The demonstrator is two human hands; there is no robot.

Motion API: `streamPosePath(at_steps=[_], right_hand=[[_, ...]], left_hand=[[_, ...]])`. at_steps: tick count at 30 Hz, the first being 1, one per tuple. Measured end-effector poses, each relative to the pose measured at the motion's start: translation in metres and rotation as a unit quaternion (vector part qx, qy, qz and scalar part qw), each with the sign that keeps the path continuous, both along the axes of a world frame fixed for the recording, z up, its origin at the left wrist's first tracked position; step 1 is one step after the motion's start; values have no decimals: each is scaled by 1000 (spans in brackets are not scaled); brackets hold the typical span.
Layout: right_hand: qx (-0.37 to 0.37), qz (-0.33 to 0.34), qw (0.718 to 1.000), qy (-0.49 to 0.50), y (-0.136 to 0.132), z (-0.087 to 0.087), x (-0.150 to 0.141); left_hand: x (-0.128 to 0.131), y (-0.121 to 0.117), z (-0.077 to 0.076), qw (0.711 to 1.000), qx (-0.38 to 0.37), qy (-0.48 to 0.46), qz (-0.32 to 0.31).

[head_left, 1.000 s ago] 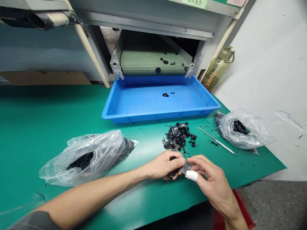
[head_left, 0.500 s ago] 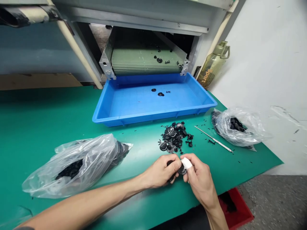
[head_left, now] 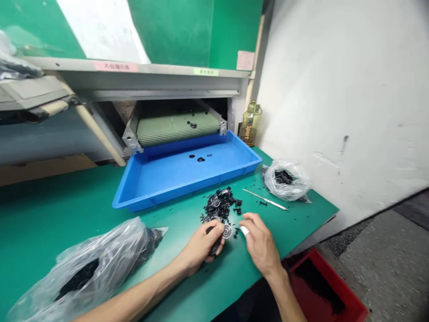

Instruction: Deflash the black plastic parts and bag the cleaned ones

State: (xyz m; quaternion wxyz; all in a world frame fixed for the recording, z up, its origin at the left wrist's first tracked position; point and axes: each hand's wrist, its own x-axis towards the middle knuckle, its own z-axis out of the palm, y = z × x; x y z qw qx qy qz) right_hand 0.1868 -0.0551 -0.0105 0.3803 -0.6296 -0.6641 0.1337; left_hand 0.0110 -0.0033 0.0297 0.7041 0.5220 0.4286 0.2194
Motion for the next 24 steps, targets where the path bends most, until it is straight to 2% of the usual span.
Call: streamPosePath(at_steps=[2, 4, 7, 9, 10, 11, 14, 16, 18, 21, 24], right_hand=[[0, 1, 1000, 9, -1, -1, -3], [5, -1, 1000, 6, 0, -1, -4], [11, 3, 1000, 11, 0, -1, -1], [16, 8, 1000, 22, -1, -3, 2], [19, 10, 999, 29, -1, -3, 4], [21, 12, 999, 36, -2, -4, 5], [30, 14, 998, 55, -1, -7, 6], [36, 13, 997, 66, 0, -9, 6], [41, 13, 996, 77, 2, -11, 6], [45, 12, 994, 94, 3, -13, 7], [44, 15, 993, 107, 3, -13, 8]], left_hand=[[9, 4, 19, 1000, 25, 10, -2], [28, 11, 42, 997, 64, 22, -28], [80, 27, 70, 983, 151, 47, -95], [124, 43, 78, 959, 238, 70, -134], [147, 53, 79, 940, 300, 94, -131], [170, 64, 79, 930, 327, 107, -128], [226, 95, 73, 905, 385, 138, -120], [251, 111, 66, 888, 413, 158, -128], [264, 121, 59, 876, 430, 165, -145], [271, 129, 49, 869, 442, 150, -164], [273, 132, 41, 869, 450, 139, -151]])
